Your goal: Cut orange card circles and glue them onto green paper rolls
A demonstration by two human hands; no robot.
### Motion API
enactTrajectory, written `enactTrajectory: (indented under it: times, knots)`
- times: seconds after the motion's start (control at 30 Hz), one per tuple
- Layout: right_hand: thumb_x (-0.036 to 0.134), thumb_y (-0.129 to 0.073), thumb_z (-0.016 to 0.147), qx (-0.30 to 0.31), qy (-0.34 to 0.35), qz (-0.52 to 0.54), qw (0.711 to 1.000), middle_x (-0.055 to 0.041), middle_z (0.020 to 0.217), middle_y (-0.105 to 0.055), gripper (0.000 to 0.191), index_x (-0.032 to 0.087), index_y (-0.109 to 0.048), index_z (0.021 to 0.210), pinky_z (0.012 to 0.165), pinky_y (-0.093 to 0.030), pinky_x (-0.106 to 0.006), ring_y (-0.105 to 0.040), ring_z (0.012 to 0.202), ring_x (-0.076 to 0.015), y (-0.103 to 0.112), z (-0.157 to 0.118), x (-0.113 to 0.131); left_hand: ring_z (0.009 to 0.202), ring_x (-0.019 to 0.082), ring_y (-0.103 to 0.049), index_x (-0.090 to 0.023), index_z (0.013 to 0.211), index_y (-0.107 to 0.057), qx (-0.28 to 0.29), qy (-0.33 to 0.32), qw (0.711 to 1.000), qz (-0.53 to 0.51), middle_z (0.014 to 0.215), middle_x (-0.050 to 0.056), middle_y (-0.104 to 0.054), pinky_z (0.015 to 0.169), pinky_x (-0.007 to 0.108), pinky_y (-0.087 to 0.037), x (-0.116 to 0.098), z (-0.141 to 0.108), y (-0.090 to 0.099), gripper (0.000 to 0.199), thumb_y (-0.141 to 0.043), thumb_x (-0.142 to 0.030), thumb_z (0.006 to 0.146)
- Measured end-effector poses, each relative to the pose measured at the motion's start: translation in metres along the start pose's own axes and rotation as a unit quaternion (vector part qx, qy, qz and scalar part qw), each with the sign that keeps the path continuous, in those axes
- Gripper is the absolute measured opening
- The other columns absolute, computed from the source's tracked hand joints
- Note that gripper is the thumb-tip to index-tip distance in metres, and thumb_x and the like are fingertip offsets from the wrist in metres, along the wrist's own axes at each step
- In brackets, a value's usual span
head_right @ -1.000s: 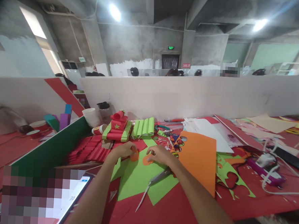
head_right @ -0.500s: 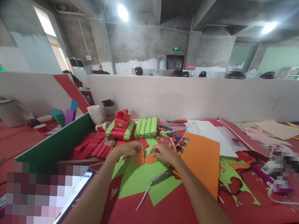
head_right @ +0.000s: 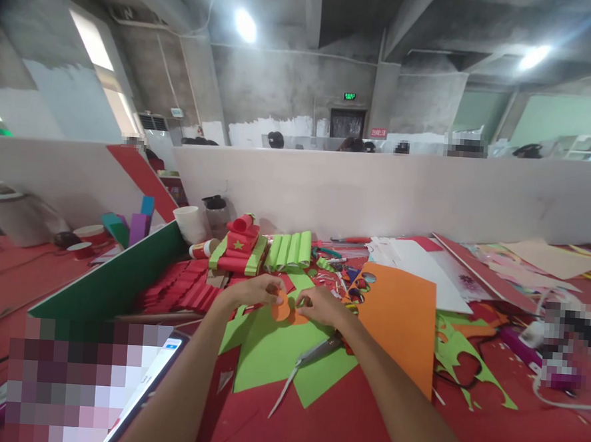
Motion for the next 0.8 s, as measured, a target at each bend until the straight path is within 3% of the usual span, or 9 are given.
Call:
enactTrajectory:
  times: [0.2,0.3,0.43,0.57,0.7,0.8]
  knots:
    - [0.028,-0.069,0.08,-0.008,0.003,0.026,1.0,-0.0038,0.078,-0.073,0.015,0.019,-0.074,0.091,0.059,-0.044,-0.024,-0.065,0.068,-0.0164,0.001,0.0,0.0,0.061,0.016,-0.055,-0.016,0.079,-0.066,0.003,-0.009,1.0,-0.006,0.066,0.0,-0.062,0.053,0.024,-0.037,0.009,0.01,-0.011,0.03,-0.077,-0.035,0.059]
    - [0.032,-0.069,0.08,-0.048,-0.004,0.02,0.999,-0.0054,0.087,-0.073,0.017,0.019,-0.074,0.091,0.065,-0.047,-0.026,-0.066,0.074,-0.0179,0.012,0.001,-0.005,0.067,0.017,-0.059,-0.016,0.084,-0.068,0.009,-0.003,1.0,0.009,0.071,0.002,-0.065,0.059,0.025,-0.041,0.012,0.014,-0.016,0.033,-0.074,-0.04,0.062]
    - [0.032,-0.065,0.083,-0.11,-0.029,0.011,0.993,-0.0076,0.094,-0.072,0.026,0.019,-0.07,0.105,0.073,-0.05,-0.031,-0.066,0.08,-0.0194,0.031,0.002,-0.017,0.081,0.02,-0.063,-0.016,0.091,-0.067,-0.078,0.029,0.996,0.036,0.085,0.006,-0.069,0.066,0.026,-0.046,0.014,0.013,-0.003,0.033,-0.065,-0.044,0.074]
    - [0.031,-0.062,0.085,-0.162,-0.04,0.082,0.983,-0.009,0.109,-0.066,0.04,0.023,-0.061,0.124,0.078,-0.053,-0.033,-0.066,0.09,-0.019,0.045,0.004,-0.023,0.083,0.02,-0.064,-0.016,0.099,-0.063,-0.187,0.073,0.976,0.087,0.091,0.008,-0.07,0.068,0.026,-0.047,0.025,0.013,0.015,0.029,-0.059,-0.038,0.082]
    - [0.039,-0.059,0.088,-0.144,-0.061,0.191,0.969,-0.0128,0.122,-0.057,0.055,0.026,-0.048,0.14,0.073,-0.056,-0.03,-0.066,0.094,-0.019,0.044,0.018,-0.025,0.083,0.021,-0.064,-0.017,0.105,-0.059,-0.25,0.098,0.954,0.136,0.092,0.008,-0.07,0.068,0.027,-0.048,0.036,0.014,0.023,0.026,-0.058,-0.031,0.083]
    - [0.037,-0.057,0.09,-0.107,-0.079,0.184,0.974,-0.0104,0.112,-0.062,0.058,0.026,-0.043,0.145,0.069,-0.055,-0.027,-0.065,0.079,-0.0147,0.041,0.041,-0.027,0.083,0.022,-0.065,-0.017,0.108,-0.057,-0.259,0.101,0.951,0.136,0.094,0.009,-0.071,0.068,0.027,-0.048,0.039,0.013,0.025,0.027,-0.057,-0.031,0.085]
Point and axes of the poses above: each hand's wrist, its own z-axis towards the middle knuckle, its own y-axis out of the back of the hand, x = y × z, the point moved 6 cm from there along z, towards the middle knuckle
